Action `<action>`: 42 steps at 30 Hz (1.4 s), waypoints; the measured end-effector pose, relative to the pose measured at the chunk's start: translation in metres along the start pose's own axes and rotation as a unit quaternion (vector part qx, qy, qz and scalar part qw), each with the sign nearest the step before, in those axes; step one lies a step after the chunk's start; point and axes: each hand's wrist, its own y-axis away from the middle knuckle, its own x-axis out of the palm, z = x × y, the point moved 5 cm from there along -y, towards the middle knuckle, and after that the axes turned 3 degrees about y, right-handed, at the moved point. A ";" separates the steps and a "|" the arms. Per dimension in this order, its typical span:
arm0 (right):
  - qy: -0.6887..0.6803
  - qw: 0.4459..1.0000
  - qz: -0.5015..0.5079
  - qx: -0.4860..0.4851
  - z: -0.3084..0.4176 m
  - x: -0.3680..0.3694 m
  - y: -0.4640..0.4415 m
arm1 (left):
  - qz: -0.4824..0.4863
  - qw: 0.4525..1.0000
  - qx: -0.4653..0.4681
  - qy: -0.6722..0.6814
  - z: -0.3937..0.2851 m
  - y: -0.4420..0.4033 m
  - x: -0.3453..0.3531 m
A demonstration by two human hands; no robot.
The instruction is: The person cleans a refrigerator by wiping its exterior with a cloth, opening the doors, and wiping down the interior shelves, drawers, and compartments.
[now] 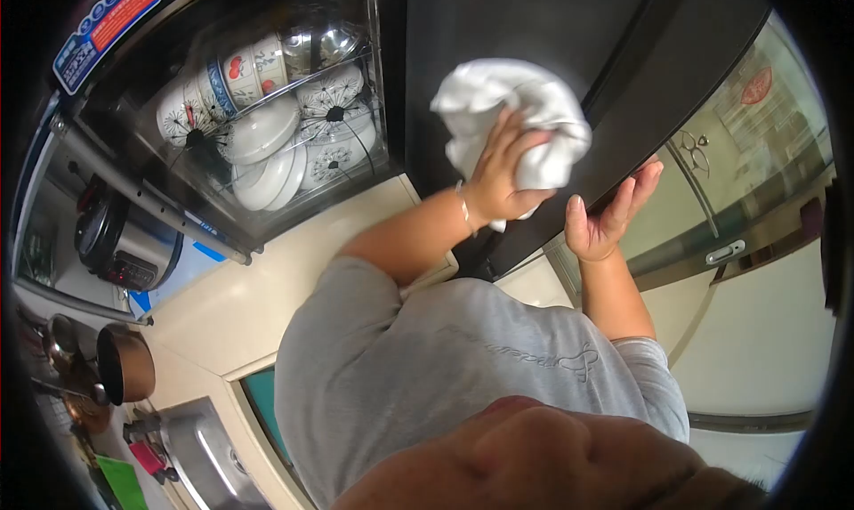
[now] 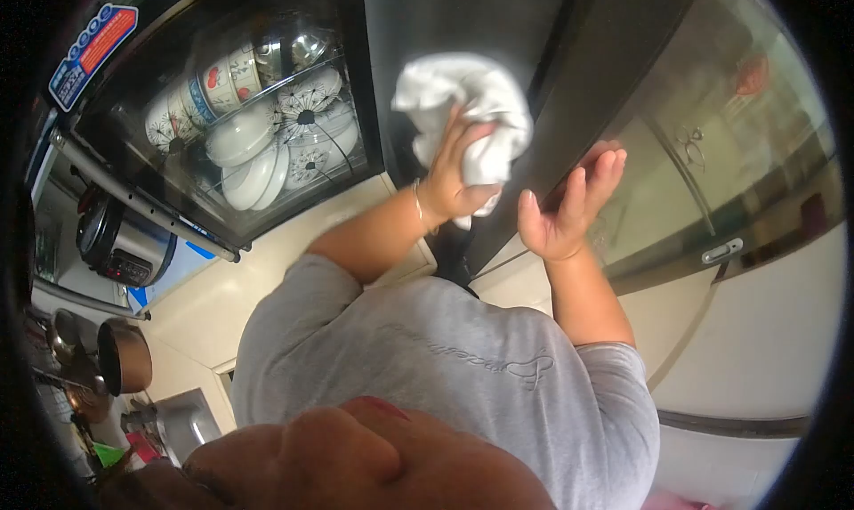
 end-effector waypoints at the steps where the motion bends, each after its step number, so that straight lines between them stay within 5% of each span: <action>1: 0.006 1.000 0.000 0.003 0.000 0.000 0.001 | -0.006 0.997 0.078 -0.025 -0.006 -0.030 0.000; 5: 0.034 0.999 0.004 0.007 -0.001 -0.001 0.003 | -0.129 0.983 0.129 0.000 0.042 -0.117 -0.011; 7: 0.027 1.000 0.002 0.009 -0.001 -0.001 0.005 | -0.169 0.984 -0.006 0.047 0.093 -0.134 -0.027; 9: 0.041 0.999 0.004 0.017 0.000 -0.002 0.006 | -0.190 0.924 -0.248 0.221 0.156 -0.104 -0.028; 11: 0.033 0.999 0.007 0.019 -0.001 0.000 0.007 | -0.209 0.897 -0.305 0.242 0.166 -0.075 -0.032; 13: 0.029 0.999 0.000 0.021 0.000 0.000 0.008 | -0.255 0.912 -0.281 0.156 0.189 -0.029 -0.024; 16: 0.020 1.000 -0.009 0.015 -0.002 0.001 0.007 | -0.183 0.946 -0.251 0.096 0.139 -0.005 -0.010; 21: 0.057 0.998 0.010 0.030 0.000 -0.002 0.008 | -0.075 0.995 0.055 -0.028 0.063 -0.045 -0.005; 24: 0.033 0.999 -0.023 0.019 -0.004 -0.002 0.010 | -0.149 0.985 -0.066 0.049 0.122 -0.069 -0.012; 26: 0.048 0.998 -0.039 0.017 -0.006 -0.005 0.013 | -0.122 0.937 -0.290 0.151 0.154 -0.071 -0.017; 28: 0.069 0.996 -0.055 0.024 -0.005 -0.007 0.016 | -0.238 0.877 -0.364 0.205 0.148 -0.057 -0.018; 29: 0.061 0.996 -0.056 0.022 -0.005 -0.008 0.016 | -0.238 0.911 -0.295 0.163 0.154 -0.044 -0.018; 30: 0.049 0.997 -0.056 0.019 -0.005 -0.008 0.016 | -0.216 0.891 -0.362 0.170 0.142 -0.026 -0.015; 32: 0.058 0.996 -0.060 0.028 -0.004 -0.009 0.016 | -0.208 0.924 -0.294 0.131 0.158 0.031 -0.003; 36: 0.067 0.995 -0.065 0.045 -0.002 -0.009 0.018 | -0.125 0.924 -0.361 -0.005 0.096 0.119 0.016; 40: 0.076 0.995 -0.047 0.051 0.000 -0.011 0.018 | -0.083 0.906 -0.375 0.179 0.037 0.095 0.014; 42: 0.080 0.995 -0.029 0.058 0.005 -0.012 0.017 | -0.019 0.922 -0.239 0.304 0.007 0.061 0.009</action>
